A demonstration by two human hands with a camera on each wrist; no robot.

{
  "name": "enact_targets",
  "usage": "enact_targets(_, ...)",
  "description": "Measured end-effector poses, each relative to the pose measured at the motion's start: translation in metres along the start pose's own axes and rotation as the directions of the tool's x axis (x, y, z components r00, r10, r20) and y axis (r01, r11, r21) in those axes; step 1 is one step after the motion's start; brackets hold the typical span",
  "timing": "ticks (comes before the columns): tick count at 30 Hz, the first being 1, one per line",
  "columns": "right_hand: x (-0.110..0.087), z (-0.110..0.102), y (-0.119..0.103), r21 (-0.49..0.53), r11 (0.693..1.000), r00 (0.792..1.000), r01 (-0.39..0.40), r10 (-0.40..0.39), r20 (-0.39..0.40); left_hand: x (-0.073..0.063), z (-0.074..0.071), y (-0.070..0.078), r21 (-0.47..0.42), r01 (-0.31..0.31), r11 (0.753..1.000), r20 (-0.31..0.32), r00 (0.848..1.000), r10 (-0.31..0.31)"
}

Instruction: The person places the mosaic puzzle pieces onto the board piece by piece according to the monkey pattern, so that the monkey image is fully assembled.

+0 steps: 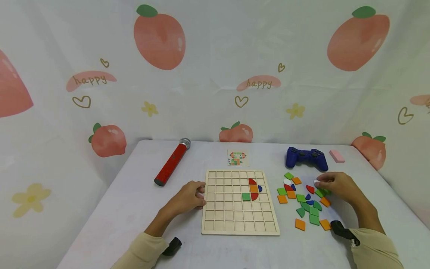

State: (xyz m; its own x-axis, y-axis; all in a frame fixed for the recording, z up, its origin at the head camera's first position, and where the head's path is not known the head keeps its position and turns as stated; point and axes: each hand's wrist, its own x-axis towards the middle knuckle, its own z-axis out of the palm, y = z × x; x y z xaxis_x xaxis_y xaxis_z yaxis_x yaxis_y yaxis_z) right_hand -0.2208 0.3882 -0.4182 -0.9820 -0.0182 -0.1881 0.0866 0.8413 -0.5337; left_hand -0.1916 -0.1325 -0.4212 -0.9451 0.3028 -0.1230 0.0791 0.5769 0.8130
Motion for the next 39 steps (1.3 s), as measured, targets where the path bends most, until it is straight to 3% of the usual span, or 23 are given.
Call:
enact_targets(7, -0.003, 0.005, -0.011, 0.001, 0.999, 0.999, 0.042, -0.042, -0.033, 0.001, 0.001, 0.001, 0.003, 0.005, 1.000, 0.003, 1.000, -0.005)
enact_targets(15, -0.004, 0.018, -0.043, 0.021, 0.985, 0.985, 0.169, -0.168, -0.036, 0.002, 0.001, 0.001, 0.010, 0.007, 1.000, 0.000, 1.000, -0.007)
enact_targets(26, 0.002, 0.042, -0.086, 0.052, 0.933, 0.935, 0.355, -0.354, -0.026, 0.003, 0.001, 0.003, 0.034, 0.011, 0.999, -0.007, 1.000, -0.011)
enact_targets(32, 0.010, 0.056, -0.103, 0.078, 0.922, 0.924, 0.380, -0.383, 0.023, 0.002, 0.001, 0.003, 0.034, 0.025, 0.999, -0.004, 1.000, -0.025)
enact_targets(39, 0.015, 0.069, -0.123, 0.096, 0.893, 0.894, 0.439, -0.445, 0.057, 0.001, 0.000, 0.003, 0.025, 0.028, 0.999, -0.006, 1.000, -0.028)
